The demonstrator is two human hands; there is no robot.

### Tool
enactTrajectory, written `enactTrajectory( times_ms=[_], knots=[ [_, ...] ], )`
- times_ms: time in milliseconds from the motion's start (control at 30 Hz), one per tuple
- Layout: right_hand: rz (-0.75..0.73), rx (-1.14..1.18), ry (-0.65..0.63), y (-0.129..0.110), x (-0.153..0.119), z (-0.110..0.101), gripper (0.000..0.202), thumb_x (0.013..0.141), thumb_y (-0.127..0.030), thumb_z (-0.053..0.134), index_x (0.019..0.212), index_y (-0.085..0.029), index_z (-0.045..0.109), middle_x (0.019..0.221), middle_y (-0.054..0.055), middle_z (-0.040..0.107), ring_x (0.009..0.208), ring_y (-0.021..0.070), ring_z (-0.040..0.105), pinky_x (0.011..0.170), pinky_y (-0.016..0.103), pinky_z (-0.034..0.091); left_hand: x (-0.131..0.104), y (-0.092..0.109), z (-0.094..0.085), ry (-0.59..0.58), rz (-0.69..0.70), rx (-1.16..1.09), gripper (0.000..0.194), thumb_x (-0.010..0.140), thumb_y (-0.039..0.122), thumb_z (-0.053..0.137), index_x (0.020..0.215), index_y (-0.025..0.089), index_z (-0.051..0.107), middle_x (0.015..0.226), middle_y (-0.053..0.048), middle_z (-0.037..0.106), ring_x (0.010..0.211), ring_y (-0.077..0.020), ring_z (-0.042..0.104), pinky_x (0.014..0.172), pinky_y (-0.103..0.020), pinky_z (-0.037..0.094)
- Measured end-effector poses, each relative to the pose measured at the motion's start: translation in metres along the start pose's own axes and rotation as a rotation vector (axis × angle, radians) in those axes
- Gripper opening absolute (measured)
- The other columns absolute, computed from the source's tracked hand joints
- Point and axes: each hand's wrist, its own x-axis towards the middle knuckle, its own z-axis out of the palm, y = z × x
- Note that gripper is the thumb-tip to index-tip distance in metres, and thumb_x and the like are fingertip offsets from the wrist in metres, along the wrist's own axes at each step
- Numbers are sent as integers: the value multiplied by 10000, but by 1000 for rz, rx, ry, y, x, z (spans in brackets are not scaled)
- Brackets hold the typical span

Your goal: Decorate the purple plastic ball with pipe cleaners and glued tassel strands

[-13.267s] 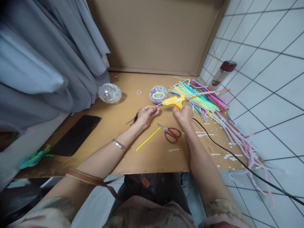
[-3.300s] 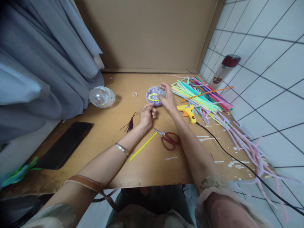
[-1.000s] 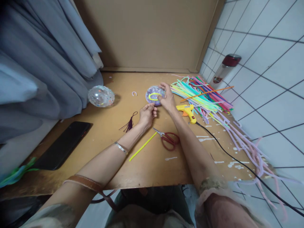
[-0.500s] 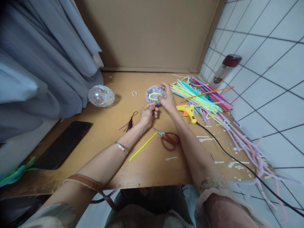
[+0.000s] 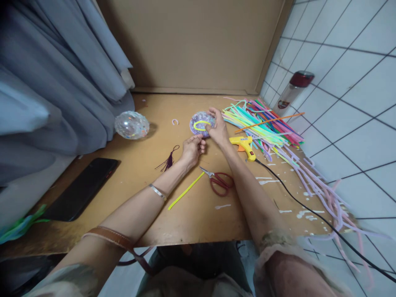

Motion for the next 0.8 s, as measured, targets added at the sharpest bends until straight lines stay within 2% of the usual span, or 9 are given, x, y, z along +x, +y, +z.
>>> enactTrajectory(
  times_ms=[133, 267, 467, 533, 600, 667, 733, 800],
  knots=[
    [-25, -15, -5, 3, 1, 1, 596, 745, -355, 699, 1300, -303, 490, 1368, 104, 626, 1363, 319, 545, 1186, 604, 402, 0, 0, -1, -11, 18, 6, 119, 857, 59, 500, 830, 163, 550, 540, 65, 537, 400, -59, 421, 440, -178, 328],
    [-36, -8, 13, 3, 0, 1, 579, 741, -314, 685, 1288, -286, 497, 1330, 108, 639, 1336, 312, 566, 1192, 579, 406, -3, -2, -1, -9, 42, 15, 100, 834, 91, 525, 777, 173, 533, 526, 69, 525, 390, -55, 399, 423, -175, 312],
    [-62, -53, 58, -10, 1, -1, 505, 751, -321, 705, 1230, -289, 548, 1322, 85, 639, 1324, 303, 563, 1213, 554, 387, -6, -4, -3, 5, 113, 30, 101, 816, 101, 513, 757, 181, 530, 521, 73, 518, 387, -56, 381, 414, -178, 302],
    [-60, -73, 110, -16, 0, -2, 390, 769, -351, 704, 1137, -285, 595, 1242, 69, 673, 1254, 295, 600, 1180, 549, 424, -6, -4, -4, 21, 148, 32, 113, 819, 98, 509, 750, 185, 529, 524, 73, 517, 386, -56, 379, 414, -179, 301],
    [-29, -104, 175, -23, -2, -2, 184, 823, -419, 663, 924, -270, 624, 1020, 48, 708, 1117, 287, 650, 1125, 546, 470, -4, -3, -7, 41, 187, 35, 118, 828, 103, 515, 748, 188, 531, 530, 71, 519, 387, -58, 383, 412, -183, 293],
    [21, -137, 225, -28, -6, -2, 293, 894, -499, 577, 723, -262, 560, 769, 29, 647, 975, 279, 668, 1063, 535, 505, -3, -2, -11, 60, 228, 34, 121, 847, 110, 515, 758, 189, 536, 535, 73, 516, 391, -56, 392, 416, -181, 286],
    [57, -132, 259, -37, -11, -3, 355, 926, -539, 525, 703, -263, 538, 704, 22, 605, 911, 270, 662, 1005, 513, 529, -1, -3, -14, 67, 264, 34, 119, 865, 114, 515, 776, 189, 541, 545, 75, 520, 399, -53, 407, 423, -178, 291],
    [68, -59, 258, -55, -21, -4, 287, 905, -537, 566, 851, -259, 610, 824, 27, 668, 913, 252, 659, 968, 484, 544, 1, -4, -17, 59, 293, 36, 113, 874, 115, 516, 797, 192, 546, 559, 74, 530, 409, -58, 421, 429, -180, 305]
  ],
)
